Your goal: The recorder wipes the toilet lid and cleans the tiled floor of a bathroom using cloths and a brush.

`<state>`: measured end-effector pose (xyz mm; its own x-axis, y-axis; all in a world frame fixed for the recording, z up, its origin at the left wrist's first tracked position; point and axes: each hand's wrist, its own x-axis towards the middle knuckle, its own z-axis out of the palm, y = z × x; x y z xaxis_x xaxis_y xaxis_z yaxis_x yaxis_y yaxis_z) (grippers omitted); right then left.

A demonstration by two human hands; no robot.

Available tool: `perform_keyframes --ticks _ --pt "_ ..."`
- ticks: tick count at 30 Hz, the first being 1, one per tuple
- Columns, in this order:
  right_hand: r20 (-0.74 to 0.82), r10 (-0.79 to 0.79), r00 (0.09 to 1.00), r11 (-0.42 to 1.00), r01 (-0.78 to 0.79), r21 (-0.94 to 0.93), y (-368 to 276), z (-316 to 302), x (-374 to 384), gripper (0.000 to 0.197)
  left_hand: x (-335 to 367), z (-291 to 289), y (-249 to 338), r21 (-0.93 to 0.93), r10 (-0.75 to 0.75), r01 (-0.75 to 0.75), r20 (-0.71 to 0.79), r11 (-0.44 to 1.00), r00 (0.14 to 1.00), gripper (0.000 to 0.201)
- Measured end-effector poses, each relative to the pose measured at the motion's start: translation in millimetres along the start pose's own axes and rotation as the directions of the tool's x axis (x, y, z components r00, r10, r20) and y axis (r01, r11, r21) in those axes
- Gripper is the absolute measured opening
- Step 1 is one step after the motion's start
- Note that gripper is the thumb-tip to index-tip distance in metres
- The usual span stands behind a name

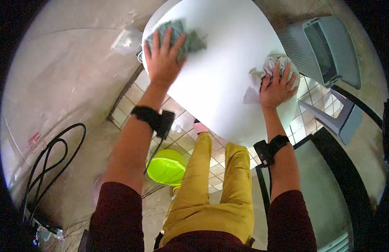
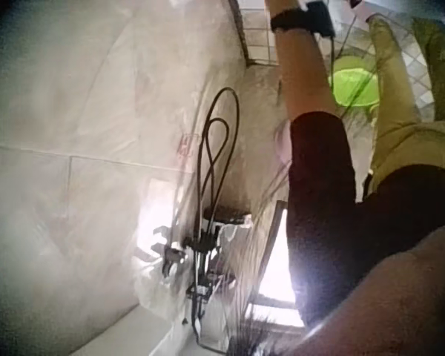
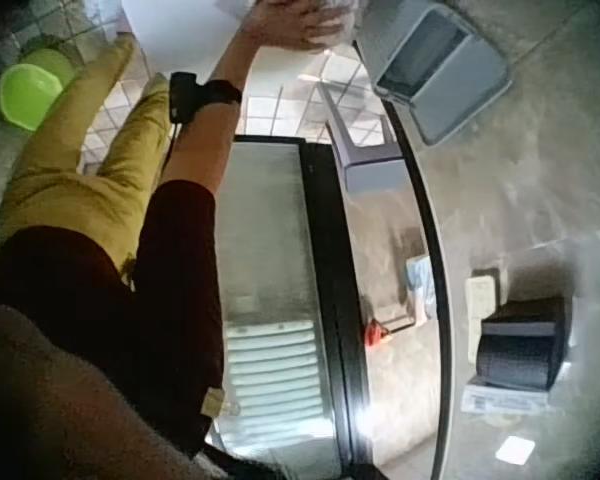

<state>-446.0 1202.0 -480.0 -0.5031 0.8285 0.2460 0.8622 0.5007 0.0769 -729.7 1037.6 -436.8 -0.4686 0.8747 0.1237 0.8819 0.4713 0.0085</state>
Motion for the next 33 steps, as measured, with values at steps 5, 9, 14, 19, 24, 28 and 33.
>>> perform_keyframes --ticks 5,9,14,19,24,28,33 --pt "-0.004 -0.014 1.000 1.000 0.014 0.021 -1.6 -1.4 1.2 0.045 63.3 16.7 35.6 0.007 -0.111 0.115 -0.225 0.993 0.968 0.061" --pt "-0.010 0.009 1.000 0.996 -0.008 0.091 2.6 1.0 2.0 0.045 89.4 34.0 132.3 -0.099 0.105 -0.118 -0.127 0.988 0.986 0.050" --pt "-0.052 0.001 0.999 0.988 0.007 0.156 9.5 9.5 -1.2 0.044 63.3 49.9 210.9 -0.232 0.295 -0.298 -0.050 0.926 0.954 0.051" --pt "0.022 0.005 1.000 0.995 -0.007 0.100 8.5 0.9 1.1 0.040 103.0 40.0 168.3 -0.101 0.508 -0.505 -0.003 0.857 0.862 0.049" --pt "0.009 0.030 1.000 0.993 -0.031 0.116 6.7 -3.2 3.8 0.040 169.0 10.9 98.9 0.099 0.292 -0.291 0.003 0.952 0.956 0.062" --pt "0.041 0.047 0.998 0.990 -0.052 0.131 -2.2 -7.1 3.4 0.040 126.0 22.7 44.3 0.084 0.085 -0.066 -0.236 0.994 0.968 0.046" --pt "0.041 0.060 0.997 0.979 -0.067 0.192 8.2 -0.3 0.7 0.044 7.5 20.9 43.7 0.051 -0.130 0.136 -0.107 0.989 0.986 0.049"
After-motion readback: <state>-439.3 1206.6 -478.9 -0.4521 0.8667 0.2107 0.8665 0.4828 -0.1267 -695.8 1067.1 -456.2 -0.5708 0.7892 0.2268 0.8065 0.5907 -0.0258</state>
